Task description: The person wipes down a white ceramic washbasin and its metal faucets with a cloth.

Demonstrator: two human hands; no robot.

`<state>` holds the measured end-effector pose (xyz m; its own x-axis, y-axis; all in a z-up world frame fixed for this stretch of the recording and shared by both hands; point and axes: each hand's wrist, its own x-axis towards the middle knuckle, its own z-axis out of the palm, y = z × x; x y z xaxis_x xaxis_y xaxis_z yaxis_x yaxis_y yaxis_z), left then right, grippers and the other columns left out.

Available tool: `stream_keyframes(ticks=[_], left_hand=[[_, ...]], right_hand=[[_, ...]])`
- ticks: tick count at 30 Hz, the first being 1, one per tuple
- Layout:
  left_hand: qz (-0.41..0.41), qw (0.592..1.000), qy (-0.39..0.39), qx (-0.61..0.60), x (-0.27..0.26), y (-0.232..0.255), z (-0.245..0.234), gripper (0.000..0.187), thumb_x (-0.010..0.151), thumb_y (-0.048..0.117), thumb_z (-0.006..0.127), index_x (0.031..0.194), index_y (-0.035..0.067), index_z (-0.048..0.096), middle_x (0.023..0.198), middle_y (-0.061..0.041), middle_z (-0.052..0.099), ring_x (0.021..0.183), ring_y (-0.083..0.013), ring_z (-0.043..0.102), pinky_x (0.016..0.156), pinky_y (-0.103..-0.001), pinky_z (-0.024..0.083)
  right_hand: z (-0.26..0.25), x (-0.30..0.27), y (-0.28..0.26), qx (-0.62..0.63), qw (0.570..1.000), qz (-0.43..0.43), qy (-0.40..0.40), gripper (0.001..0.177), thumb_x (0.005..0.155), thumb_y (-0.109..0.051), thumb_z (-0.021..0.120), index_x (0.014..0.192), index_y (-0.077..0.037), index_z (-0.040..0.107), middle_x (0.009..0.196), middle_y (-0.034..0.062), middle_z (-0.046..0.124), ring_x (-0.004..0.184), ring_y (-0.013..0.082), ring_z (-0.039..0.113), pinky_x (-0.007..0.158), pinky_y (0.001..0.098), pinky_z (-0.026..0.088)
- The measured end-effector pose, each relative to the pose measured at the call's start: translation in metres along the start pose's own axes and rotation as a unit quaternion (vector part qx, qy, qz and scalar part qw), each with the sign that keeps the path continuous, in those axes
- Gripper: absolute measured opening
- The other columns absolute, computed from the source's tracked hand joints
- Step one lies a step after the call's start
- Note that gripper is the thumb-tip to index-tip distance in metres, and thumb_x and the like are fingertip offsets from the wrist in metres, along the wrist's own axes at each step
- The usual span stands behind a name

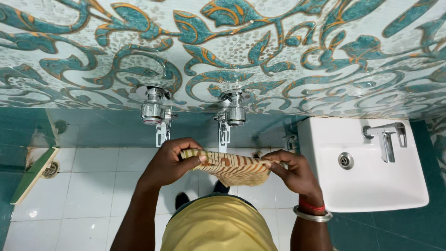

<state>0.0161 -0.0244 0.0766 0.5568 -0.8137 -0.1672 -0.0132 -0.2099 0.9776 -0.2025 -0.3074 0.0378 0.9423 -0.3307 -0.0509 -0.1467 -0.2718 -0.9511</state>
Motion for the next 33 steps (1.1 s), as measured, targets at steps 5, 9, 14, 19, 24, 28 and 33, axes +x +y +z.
stream_keyframes(ticks=[5, 9, 14, 19, 24, 28, 33], left_hand=[[0.095, 0.957, 0.275, 0.015, 0.031, 0.067, 0.03, 0.027, 0.087, 0.014, 0.077, 0.111, 0.005, 0.068, 0.091, 0.002, 0.076, 0.081, -0.0075, 0.07, 0.07, -0.028, 0.056], [0.343, 0.754, 0.467, 0.309, 0.037, 0.085, 0.056, 0.053, 0.085, 0.011, 0.086, 0.126, -0.004, 0.056, 0.128, -0.021, 0.058, 0.12, -0.037, 0.057, 0.104, -0.045, 0.05], [0.265, 0.835, 0.427, 0.223, 0.042, 0.023, 0.094, 0.042, 0.092, 0.012, 0.083, 0.127, 0.006, 0.06, 0.131, -0.011, 0.065, 0.122, -0.0277, 0.066, 0.105, -0.04, 0.054], [0.123, 0.956, 0.264, 0.04, 0.053, -0.008, 0.104, 0.055, 0.102, 0.033, 0.061, 0.143, -0.002, 0.048, 0.133, -0.019, 0.064, 0.121, -0.0275, 0.066, 0.1, -0.038, 0.053], [0.14, 0.954, 0.263, 0.024, 0.08, -0.003, 0.096, 0.053, 0.107, 0.035, 0.056, 0.144, -0.002, 0.046, 0.134, -0.02, 0.064, 0.125, -0.0289, 0.064, 0.106, -0.037, 0.05], [0.259, 0.907, 0.321, 0.087, 0.074, 0.015, 0.088, 0.058, 0.111, 0.035, 0.055, 0.155, 0.0, 0.039, 0.153, -0.022, 0.048, 0.138, -0.0319, 0.056, 0.113, -0.041, 0.049], [0.33, 0.875, 0.318, 0.154, 0.058, 0.027, 0.055, 0.067, 0.107, 0.033, 0.06, 0.158, -0.001, 0.034, 0.166, -0.025, 0.029, 0.155, -0.0408, 0.035, 0.125, -0.05, 0.036]], right_hand=[[-0.02, 0.052, -0.064, -0.039, 0.957, -0.059, 0.28, 0.028, 0.097, -0.009, 0.076, 0.123, 0.001, 0.07, 0.108, 0.0122, 0.075, 0.096, 0.0162, 0.066, 0.087, 0.0334, 0.054], [0.012, 0.058, -0.093, -0.2, 0.855, -0.321, 0.356, 0.043, 0.101, -0.01, 0.077, 0.137, 0.002, 0.057, 0.142, 0.0199, 0.055, 0.137, 0.0355, 0.053, 0.116, 0.0444, 0.044], [0.06, 0.059, -0.068, -0.186, 0.906, -0.319, 0.205, 0.048, 0.09, -0.015, 0.081, 0.13, 0.0, 0.059, 0.138, 0.0233, 0.054, 0.129, 0.0412, 0.055, 0.109, 0.048, 0.047], [0.077, 0.069, -0.047, -0.13, 0.936, -0.287, 0.16, 0.053, 0.093, -0.009, 0.074, 0.14, 0.002, 0.055, 0.145, 0.0253, 0.047, 0.133, 0.0426, 0.055, 0.108, 0.0458, 0.05], [0.081, 0.078, -0.041, -0.133, 0.934, -0.281, 0.179, 0.053, 0.092, -0.008, 0.074, 0.141, -0.001, 0.054, 0.143, 0.0243, 0.047, 0.135, 0.0418, 0.053, 0.109, 0.0458, 0.05], [0.077, 0.083, -0.049, -0.138, 0.941, -0.256, 0.17, 0.064, 0.088, -0.01, 0.075, 0.146, 0.0, 0.049, 0.144, 0.0243, 0.046, 0.137, 0.0431, 0.05, 0.113, 0.0479, 0.046], [0.09, 0.085, -0.071, -0.192, 0.923, -0.241, 0.231, 0.081, 0.092, -0.018, 0.08, 0.155, 0.006, 0.036, 0.156, 0.0271, 0.041, 0.148, 0.0466, 0.039, 0.122, 0.0545, 0.034]])
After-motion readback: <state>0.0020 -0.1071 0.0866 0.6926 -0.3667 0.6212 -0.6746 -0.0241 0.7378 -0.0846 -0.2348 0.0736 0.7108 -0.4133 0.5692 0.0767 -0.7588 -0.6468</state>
